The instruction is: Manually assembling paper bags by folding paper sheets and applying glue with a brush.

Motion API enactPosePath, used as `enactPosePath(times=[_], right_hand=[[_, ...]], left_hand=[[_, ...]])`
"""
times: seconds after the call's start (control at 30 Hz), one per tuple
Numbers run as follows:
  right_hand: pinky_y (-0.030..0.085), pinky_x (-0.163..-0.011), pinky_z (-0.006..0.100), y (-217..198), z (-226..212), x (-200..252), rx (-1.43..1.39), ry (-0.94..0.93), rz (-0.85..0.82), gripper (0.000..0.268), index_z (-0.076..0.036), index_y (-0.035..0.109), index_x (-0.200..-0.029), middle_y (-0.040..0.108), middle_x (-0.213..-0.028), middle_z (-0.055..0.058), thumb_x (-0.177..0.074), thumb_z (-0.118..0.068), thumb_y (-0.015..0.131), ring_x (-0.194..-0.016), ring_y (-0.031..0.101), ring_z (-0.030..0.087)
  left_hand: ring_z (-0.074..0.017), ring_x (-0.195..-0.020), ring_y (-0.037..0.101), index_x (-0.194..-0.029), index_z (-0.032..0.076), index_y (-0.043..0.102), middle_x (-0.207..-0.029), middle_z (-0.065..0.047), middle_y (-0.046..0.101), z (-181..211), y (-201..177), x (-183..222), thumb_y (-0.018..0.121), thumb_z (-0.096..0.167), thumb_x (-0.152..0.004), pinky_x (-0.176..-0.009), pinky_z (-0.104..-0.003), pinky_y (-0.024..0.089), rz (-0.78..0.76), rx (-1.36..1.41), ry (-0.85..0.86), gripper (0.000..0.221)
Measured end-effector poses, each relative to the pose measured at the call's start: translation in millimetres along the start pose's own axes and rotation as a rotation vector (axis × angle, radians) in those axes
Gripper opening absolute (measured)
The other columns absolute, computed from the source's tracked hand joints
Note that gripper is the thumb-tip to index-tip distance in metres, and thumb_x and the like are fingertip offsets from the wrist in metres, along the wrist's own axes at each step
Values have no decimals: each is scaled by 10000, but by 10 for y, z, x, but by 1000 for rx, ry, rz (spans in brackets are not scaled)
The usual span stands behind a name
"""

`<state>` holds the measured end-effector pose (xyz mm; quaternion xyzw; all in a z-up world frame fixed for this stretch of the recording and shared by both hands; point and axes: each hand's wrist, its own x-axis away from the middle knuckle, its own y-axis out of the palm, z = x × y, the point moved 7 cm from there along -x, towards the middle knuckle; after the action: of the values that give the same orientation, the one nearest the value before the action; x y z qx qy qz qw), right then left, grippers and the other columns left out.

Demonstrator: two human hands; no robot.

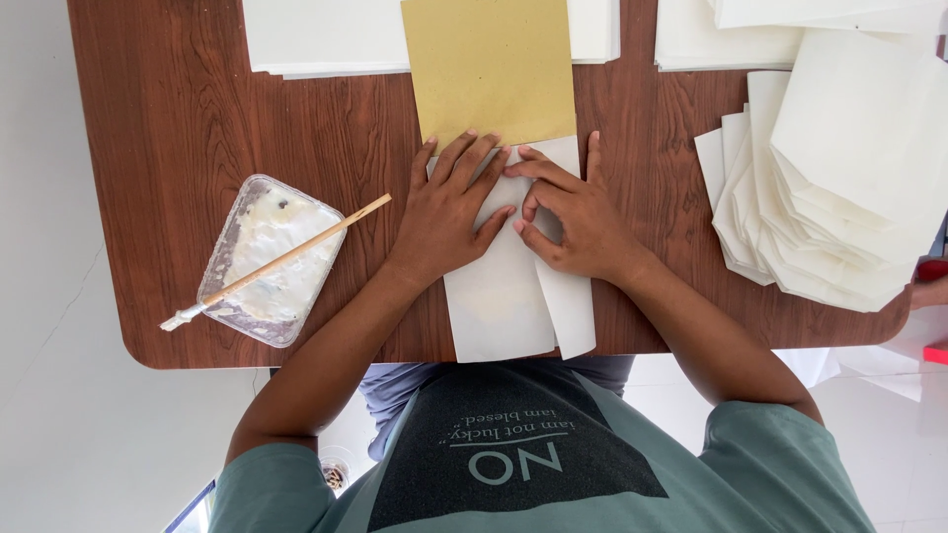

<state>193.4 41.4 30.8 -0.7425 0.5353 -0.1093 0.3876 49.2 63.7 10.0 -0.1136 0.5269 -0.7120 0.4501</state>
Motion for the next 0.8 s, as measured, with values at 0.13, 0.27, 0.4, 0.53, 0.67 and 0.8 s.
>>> enactPosePath(times=[0.13,0.27,0.4,0.53,0.67,0.8], right_hand=[[-79,-1195,663,12,158,37,-74,-33,8,176,-150,560,-859,656,-1372,100,-961,-230,678,-1405,548,316],[179,-1138,564,-221,58,67,-235,-64,74,243,-86,578,-1049,619,-1336,154,-1036,-329,584,-1314,567,334],[461,-1058,448,-557,-314,238,-193,-15,60,241,-13,579,-1134,562,-1358,195,-1049,-239,574,-1276,548,334],[338,-1217,615,-571,-517,725,-47,-57,124,383,10,635,-1064,645,-1252,208,-999,-366,598,-1184,622,338],[335,-1201,572,-427,-648,1208,82,-60,159,581,-55,641,-1107,632,-1275,152,-837,-553,770,-1167,622,309],[342,-1140,549,-258,-762,1432,294,-54,244,423,-47,705,-1064,693,-1136,130,-909,-417,839,-1022,680,326]], left_hand=[[-325,-1450,399,-1524,175,532,-1496,-97,499,8,5,-9,688,363,-1001,-1200,-611,177,-15,-27,18,578],[-342,-1438,420,-1550,157,487,-1525,-118,490,42,-46,7,574,396,-1063,-1191,-601,230,-27,-89,50,549],[-360,-1423,493,-1534,43,459,-1485,-188,545,104,-139,24,517,338,-1129,-1232,-550,259,14,-108,104,505],[-403,-1398,519,-1316,-30,670,-1437,-235,579,483,-448,250,562,222,-1143,-1231,-570,221,89,-103,215,324],[-363,-1498,366,-1464,1,557,-1574,-209,433,675,-317,535,576,405,-1124,-1260,-523,197,-168,-125,126,529],[-323,-1586,159,-1649,47,360,-1711,-146,196,698,-6,734,497,539,-1130,-1276,-550,104,-344,-143,25,728]])
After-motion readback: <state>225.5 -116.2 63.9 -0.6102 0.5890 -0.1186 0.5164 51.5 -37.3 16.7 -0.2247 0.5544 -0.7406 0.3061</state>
